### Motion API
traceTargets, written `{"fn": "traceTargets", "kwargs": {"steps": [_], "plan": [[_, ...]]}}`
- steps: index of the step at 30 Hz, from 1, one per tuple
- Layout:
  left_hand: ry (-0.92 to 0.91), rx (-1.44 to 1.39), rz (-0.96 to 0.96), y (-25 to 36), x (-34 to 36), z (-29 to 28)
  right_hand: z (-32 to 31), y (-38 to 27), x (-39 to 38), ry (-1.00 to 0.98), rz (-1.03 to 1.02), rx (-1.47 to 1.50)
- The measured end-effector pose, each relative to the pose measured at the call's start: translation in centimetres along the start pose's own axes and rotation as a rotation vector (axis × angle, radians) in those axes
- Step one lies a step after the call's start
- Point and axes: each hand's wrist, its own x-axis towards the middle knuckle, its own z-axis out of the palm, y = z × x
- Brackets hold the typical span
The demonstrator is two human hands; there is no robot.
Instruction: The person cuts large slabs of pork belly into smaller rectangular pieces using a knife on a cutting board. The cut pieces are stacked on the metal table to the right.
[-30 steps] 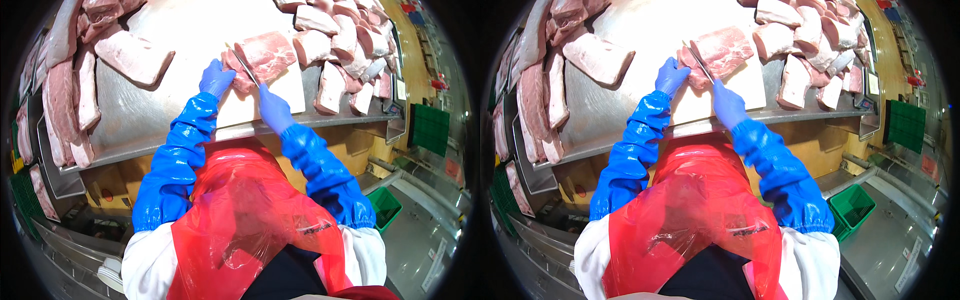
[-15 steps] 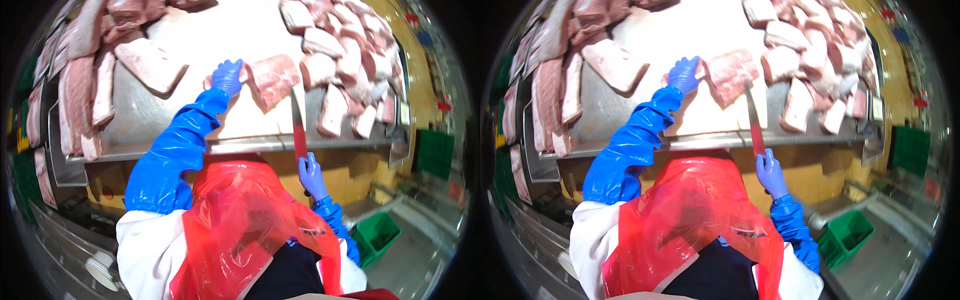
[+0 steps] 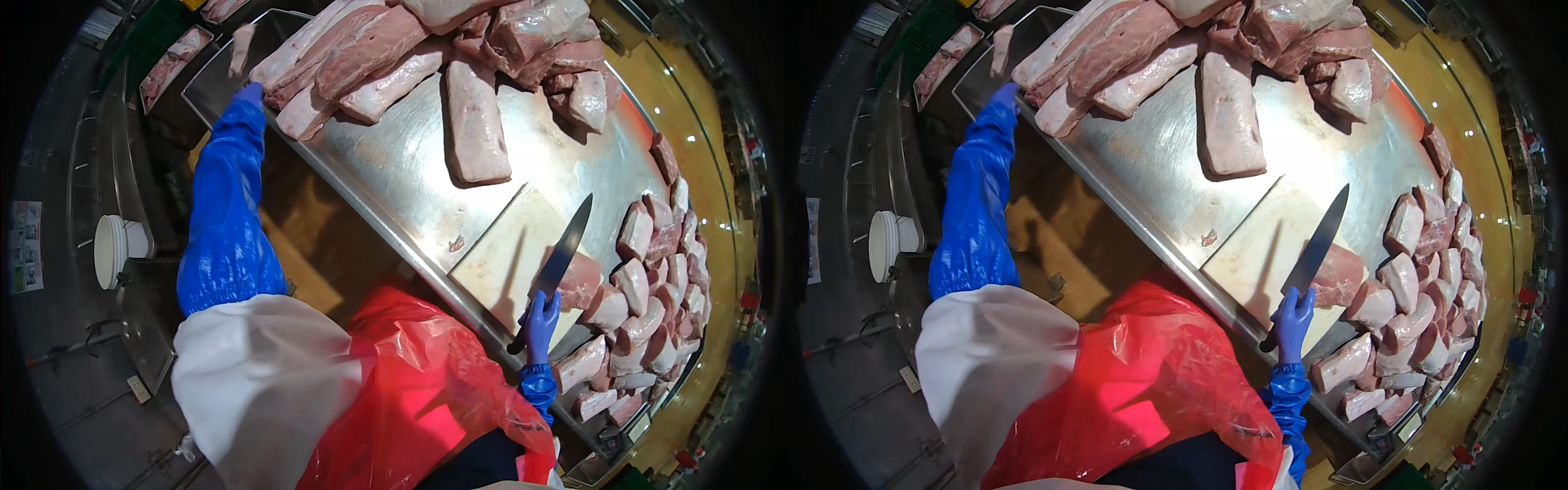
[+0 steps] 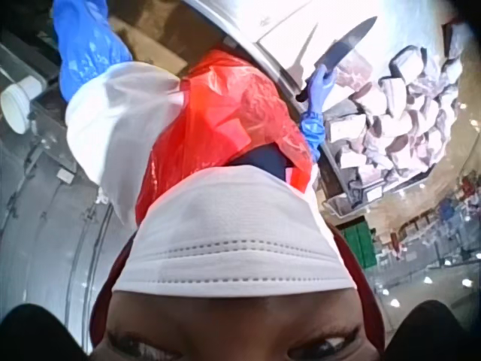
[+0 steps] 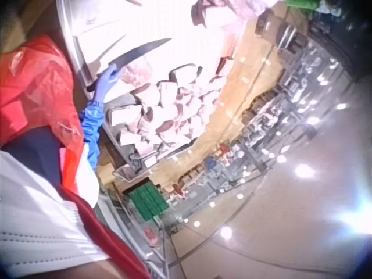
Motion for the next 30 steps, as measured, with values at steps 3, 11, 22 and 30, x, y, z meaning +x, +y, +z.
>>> {"fn": "traceTargets", "kwargs": {"steps": [3,11,22,30], "plan": [[-0.032,-1.103,-0.319,17.1,-0.6,16.7,-1.0,1.3,-1.1,0.301,-0.053,0.000],[-1.314,-1.259,0.131,58.3,-18.3,33.8,-7.2,4.3,-3.8,0.524,0.151,0.264],[-1.583,-1.238,-0.041,70.3,-28.2,31.3,-18.6,11.7,-0.1,0.550,-0.269,0.463],[-0.496,-1.240,1.272,94.4,-24.9,31.2,-39.9,-0.4,-2.5,0.931,-0.248,0.415]]}}
